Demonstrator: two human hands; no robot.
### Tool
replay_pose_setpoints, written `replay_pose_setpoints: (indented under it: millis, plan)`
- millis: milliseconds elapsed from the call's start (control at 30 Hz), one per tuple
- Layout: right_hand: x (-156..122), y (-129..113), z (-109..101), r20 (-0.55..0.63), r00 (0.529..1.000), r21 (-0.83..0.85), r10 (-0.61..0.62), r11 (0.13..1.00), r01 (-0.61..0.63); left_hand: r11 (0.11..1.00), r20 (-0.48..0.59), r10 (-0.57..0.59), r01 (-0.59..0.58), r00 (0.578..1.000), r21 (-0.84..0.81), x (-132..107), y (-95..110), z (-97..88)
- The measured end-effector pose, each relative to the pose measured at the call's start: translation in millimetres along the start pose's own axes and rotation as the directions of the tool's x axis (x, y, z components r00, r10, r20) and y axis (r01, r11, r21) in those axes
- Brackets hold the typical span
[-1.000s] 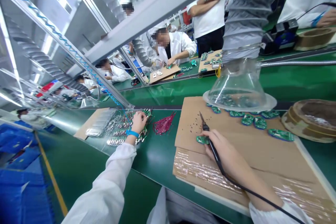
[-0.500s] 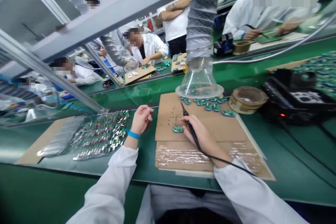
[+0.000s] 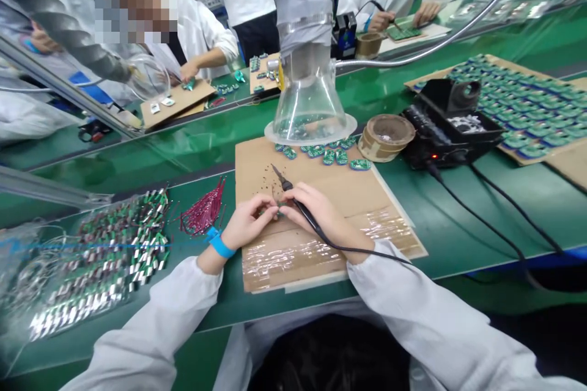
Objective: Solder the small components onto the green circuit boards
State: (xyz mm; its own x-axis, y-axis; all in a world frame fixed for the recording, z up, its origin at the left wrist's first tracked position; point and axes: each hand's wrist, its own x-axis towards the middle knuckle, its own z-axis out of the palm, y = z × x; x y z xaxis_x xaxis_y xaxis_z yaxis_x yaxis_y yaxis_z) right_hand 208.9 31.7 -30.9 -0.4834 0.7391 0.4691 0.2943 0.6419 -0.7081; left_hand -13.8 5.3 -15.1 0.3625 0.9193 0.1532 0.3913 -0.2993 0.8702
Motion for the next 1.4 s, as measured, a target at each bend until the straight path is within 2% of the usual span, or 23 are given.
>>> replay_pose_setpoints:
  millis: [433,600,767,867,1033,1300,1400]
  plan:
    - [-0.5,-4.2,0.8,0.014,1.000,0.035,-0.020,0.999,0.020,0.983,0.058,0.093,-0.100,0.994,0.151,-1.9,-0.2,0.7]
    - [-0.3,-3.5,1.1,-0.003,1.000,0.074,-0.008,0.997,0.009,0.999,0.057,0.004,-0.001,0.998,-0.052,-5.5,-4.6,2.6]
    - [-0.2,-5.7,-1.2,-0.034,0.999,0.097,0.016,0.995,-0.012,0.960,0.031,-0.092,0.097,0.995,-0.263,-8.6,-5.1,9.5]
    - [0.3,-7.6,-2.0,-0.050,0.999,0.108,0.017,0.994,-0.012,0.955,0.020,-0.108,0.110,0.994,-0.276,-9.4,-2.7,12.5]
    - [0.0,-8.9,-2.4,-0.039,0.999,0.123,0.017,0.992,-0.012,0.970,0.084,-0.097,0.113,0.992,-0.216,-10.5,-0.5,13.6]
    - [1.5,-12.0,-3.8,-0.026,0.999,0.116,0.028,0.993,-0.025,0.890,0.097,-0.156,0.183,0.983,-0.417,-7.9,-0.7,12.0]
    - [2.0,-13.8,-4.6,-0.015,0.999,0.101,0.037,0.994,-0.035,0.878,0.094,-0.168,0.192,0.981,-0.439,-7.5,0.1,12.1]
